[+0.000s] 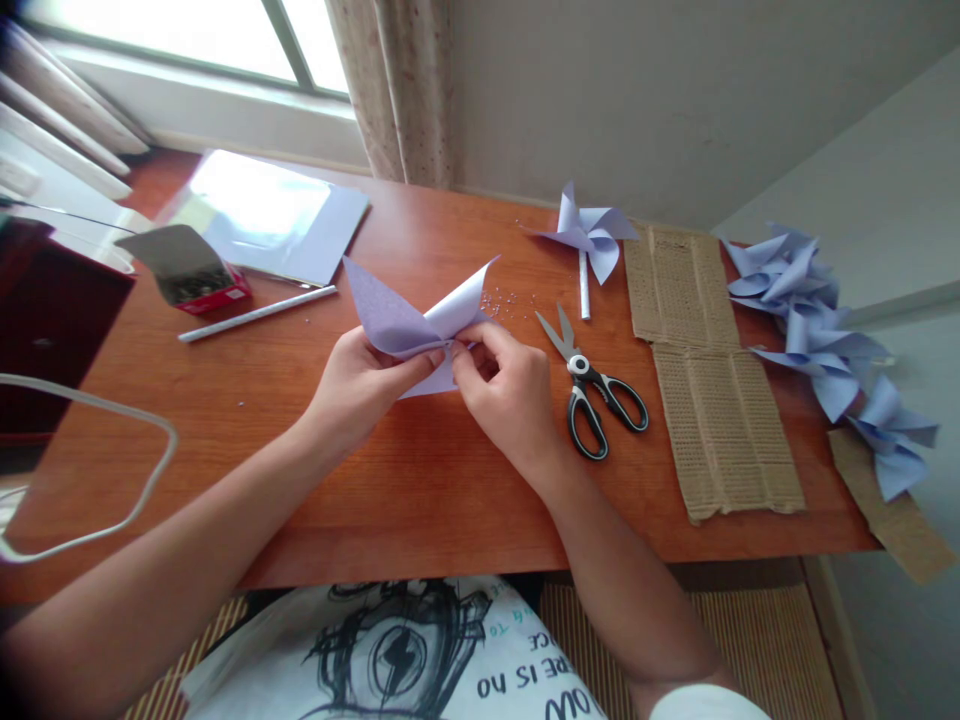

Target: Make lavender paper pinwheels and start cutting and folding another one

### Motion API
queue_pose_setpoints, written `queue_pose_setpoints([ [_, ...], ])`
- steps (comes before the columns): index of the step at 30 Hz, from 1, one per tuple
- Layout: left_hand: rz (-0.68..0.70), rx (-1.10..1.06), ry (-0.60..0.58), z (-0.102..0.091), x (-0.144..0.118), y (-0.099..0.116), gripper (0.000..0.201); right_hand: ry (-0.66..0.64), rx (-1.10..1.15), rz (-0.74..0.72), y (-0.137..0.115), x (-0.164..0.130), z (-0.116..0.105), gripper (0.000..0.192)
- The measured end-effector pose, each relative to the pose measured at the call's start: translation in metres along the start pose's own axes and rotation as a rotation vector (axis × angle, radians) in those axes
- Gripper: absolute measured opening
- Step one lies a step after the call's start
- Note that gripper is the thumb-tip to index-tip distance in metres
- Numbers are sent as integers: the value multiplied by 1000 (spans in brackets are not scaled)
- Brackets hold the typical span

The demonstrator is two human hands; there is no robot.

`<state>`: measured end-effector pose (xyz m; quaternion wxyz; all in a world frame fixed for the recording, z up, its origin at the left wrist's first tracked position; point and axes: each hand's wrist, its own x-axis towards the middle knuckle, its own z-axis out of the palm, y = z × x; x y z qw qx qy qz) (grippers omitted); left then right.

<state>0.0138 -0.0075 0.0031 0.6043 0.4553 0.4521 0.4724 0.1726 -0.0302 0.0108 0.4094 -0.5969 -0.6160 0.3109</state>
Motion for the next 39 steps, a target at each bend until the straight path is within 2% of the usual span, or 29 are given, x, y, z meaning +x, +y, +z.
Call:
queue_pose_setpoints([
  [6,-13,-2,2,0,0,0,24,54,-100,-71,-5,0,-1,11],
  [11,-9,-12,16,0,0,0,25,139,-251,-173,-7,-2,0,11],
  [16,-6,-30,28,0,-2,1,26,202,-423,-303,-5,-4,2,18],
  [19,-7,-46,31,1,-3,2,25,213,-444,-345,-4,-5,2,20],
  [25,-43,-112,45,3,-3,2,33,194,-237,-223,-8,-4,0,14],
  [34,-52,-141,10,3,-2,1,35,150,-149,-120,-10,-3,1,11],
  [39,-57,-148,20,2,-2,1,32,134,-152,-131,-10,-2,1,8],
])
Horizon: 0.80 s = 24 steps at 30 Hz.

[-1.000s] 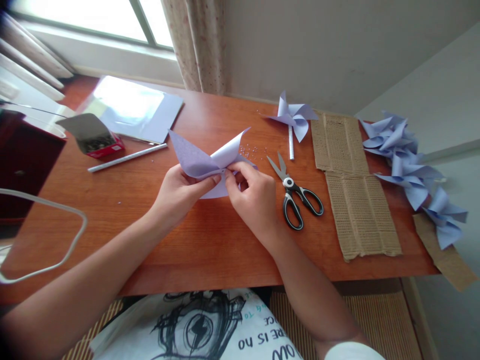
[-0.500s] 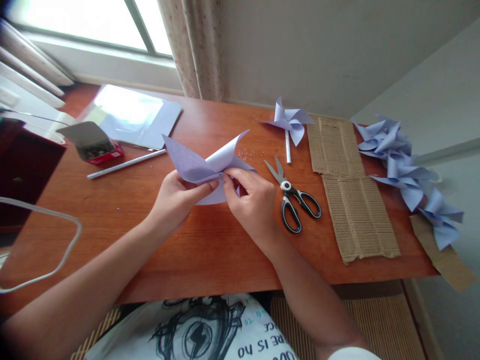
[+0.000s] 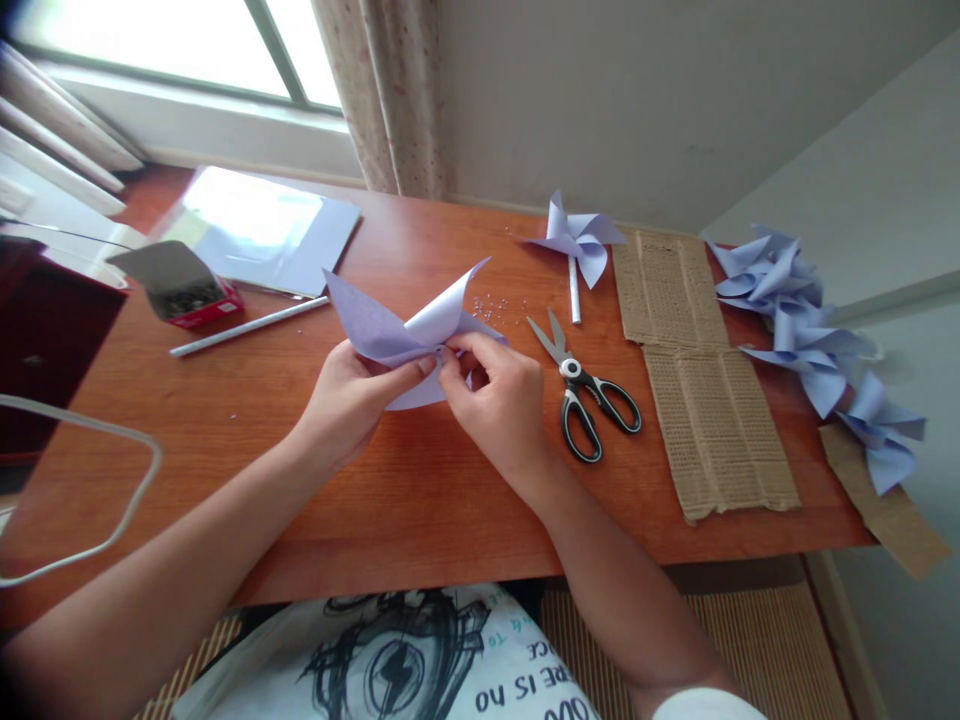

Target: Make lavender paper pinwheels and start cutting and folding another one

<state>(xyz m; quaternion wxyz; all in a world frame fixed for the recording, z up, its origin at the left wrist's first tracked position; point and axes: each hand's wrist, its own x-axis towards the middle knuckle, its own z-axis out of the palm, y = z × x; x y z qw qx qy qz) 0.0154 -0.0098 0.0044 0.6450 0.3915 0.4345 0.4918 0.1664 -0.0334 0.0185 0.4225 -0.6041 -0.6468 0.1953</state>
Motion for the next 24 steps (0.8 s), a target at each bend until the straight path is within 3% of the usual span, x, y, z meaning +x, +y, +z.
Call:
queue_pose_setpoints([
  [12,8,17,19,0,1,2,31,33,-167,-94,1,-1,0,7],
  [24,32,46,-13,-4,2,0,22,107,-194,-205,8,-3,5,4],
])
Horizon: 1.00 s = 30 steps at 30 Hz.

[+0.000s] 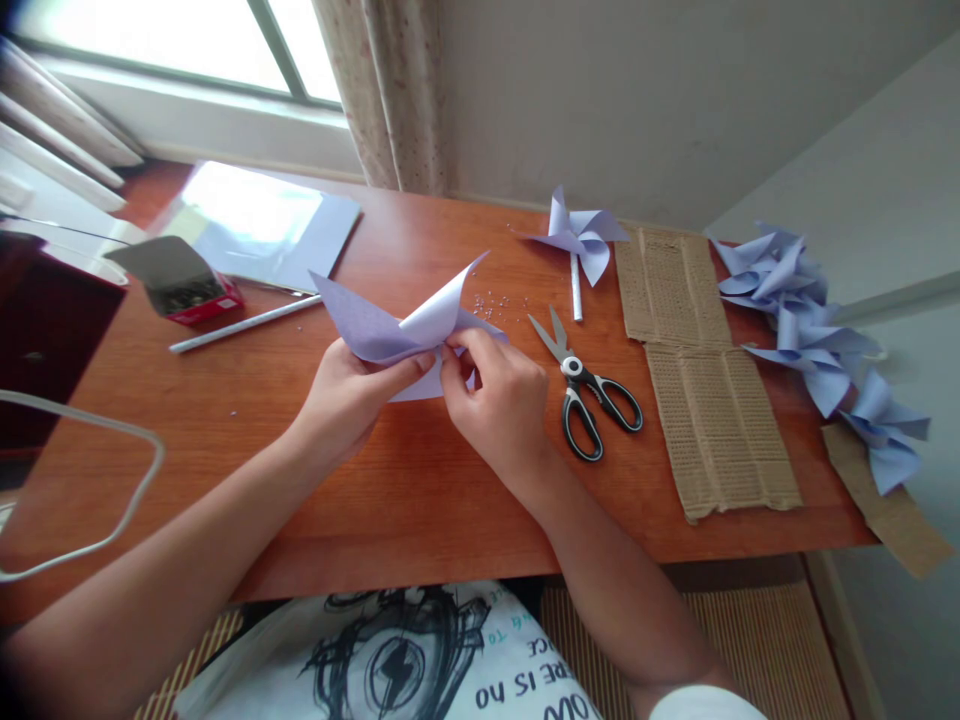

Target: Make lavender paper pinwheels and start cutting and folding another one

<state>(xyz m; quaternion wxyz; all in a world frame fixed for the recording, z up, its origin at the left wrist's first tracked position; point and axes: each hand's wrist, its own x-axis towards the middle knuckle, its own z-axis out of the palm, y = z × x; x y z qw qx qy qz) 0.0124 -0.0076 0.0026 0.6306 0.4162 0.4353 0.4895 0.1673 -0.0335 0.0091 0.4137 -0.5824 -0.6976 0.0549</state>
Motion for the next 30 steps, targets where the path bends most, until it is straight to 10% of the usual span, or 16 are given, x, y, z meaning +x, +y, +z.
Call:
queue_pose_setpoints([
  [30,12,29,5,-2,1,-3,21,-47,136,76,-5,4,-3,4],
])
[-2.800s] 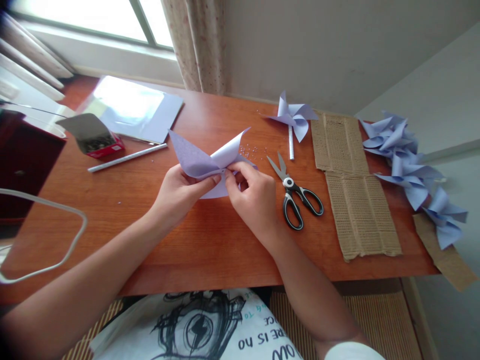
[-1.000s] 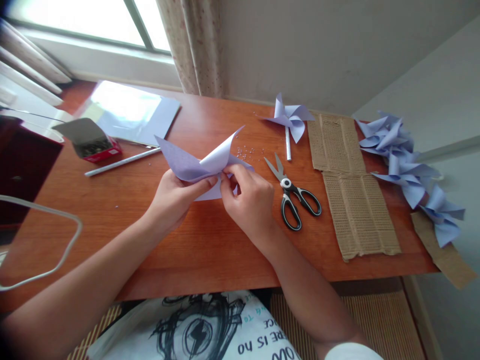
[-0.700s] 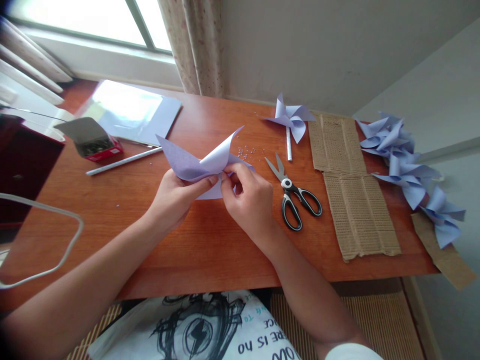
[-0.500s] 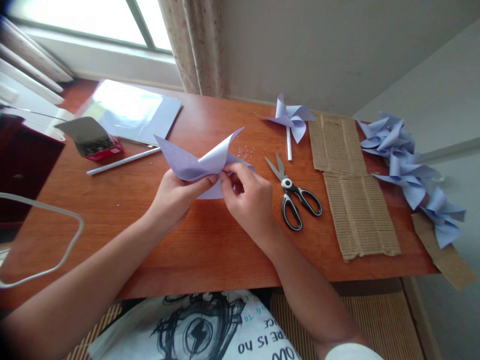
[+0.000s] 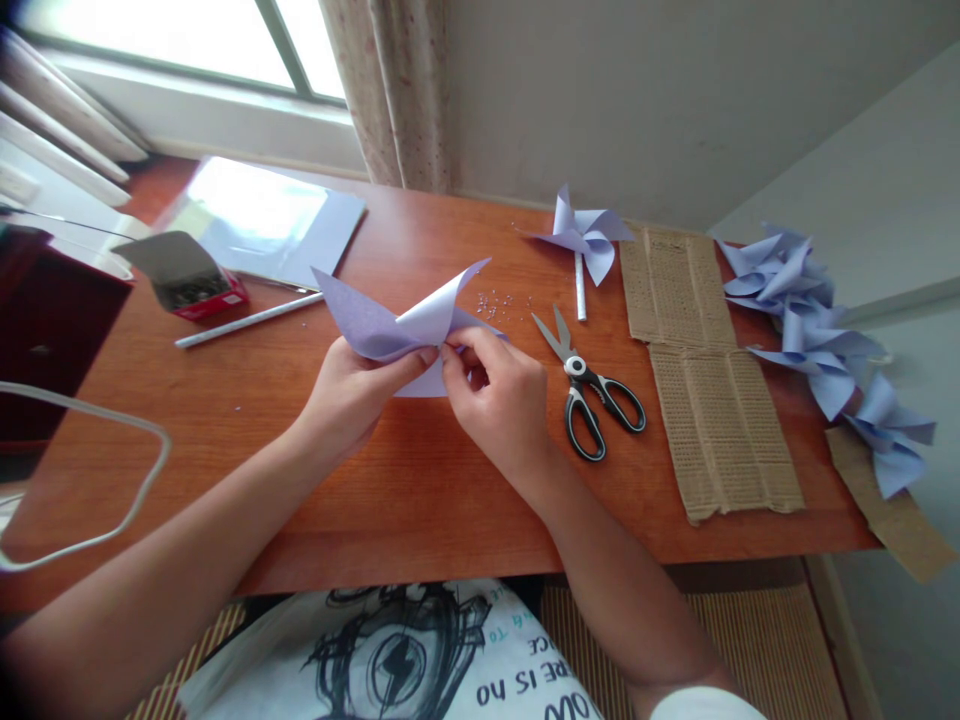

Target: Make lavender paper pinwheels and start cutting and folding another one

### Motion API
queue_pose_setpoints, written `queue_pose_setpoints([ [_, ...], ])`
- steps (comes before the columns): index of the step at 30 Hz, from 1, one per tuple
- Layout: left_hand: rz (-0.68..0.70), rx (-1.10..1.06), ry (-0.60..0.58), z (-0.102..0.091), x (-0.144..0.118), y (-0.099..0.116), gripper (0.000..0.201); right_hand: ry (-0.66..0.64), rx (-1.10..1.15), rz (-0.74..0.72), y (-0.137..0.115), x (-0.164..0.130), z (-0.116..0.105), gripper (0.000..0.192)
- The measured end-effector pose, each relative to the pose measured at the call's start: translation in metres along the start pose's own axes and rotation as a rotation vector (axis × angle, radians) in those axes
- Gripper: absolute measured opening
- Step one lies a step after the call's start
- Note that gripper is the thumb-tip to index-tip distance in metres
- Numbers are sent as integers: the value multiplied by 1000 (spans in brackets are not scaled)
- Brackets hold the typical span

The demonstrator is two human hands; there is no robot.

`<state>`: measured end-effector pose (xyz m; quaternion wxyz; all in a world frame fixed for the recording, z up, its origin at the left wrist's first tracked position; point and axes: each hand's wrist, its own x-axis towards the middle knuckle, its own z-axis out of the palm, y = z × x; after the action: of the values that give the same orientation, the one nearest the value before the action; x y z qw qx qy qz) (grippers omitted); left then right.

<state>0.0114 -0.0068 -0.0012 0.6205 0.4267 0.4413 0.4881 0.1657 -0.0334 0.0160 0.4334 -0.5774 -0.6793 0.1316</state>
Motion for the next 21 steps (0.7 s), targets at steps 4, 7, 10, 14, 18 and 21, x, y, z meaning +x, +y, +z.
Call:
queue_pose_setpoints([
  [4,-6,-2,-2,-1,0,0,20,1,-18,1,0,-1,1,4],
  [7,-19,-11,11,0,-1,2,22,11,-22,12,0,-1,1,3],
  [10,-30,-34,15,2,-1,5,26,24,-23,21,0,-1,0,2],
  [14,-15,-2,50,3,-2,7,25,3,-20,25,0,0,0,3],
  [18,13,56,70,2,0,6,22,-5,1,8,0,-2,0,5],
  [21,16,38,103,-1,3,5,21,12,55,-25,-2,-2,-5,7],
])
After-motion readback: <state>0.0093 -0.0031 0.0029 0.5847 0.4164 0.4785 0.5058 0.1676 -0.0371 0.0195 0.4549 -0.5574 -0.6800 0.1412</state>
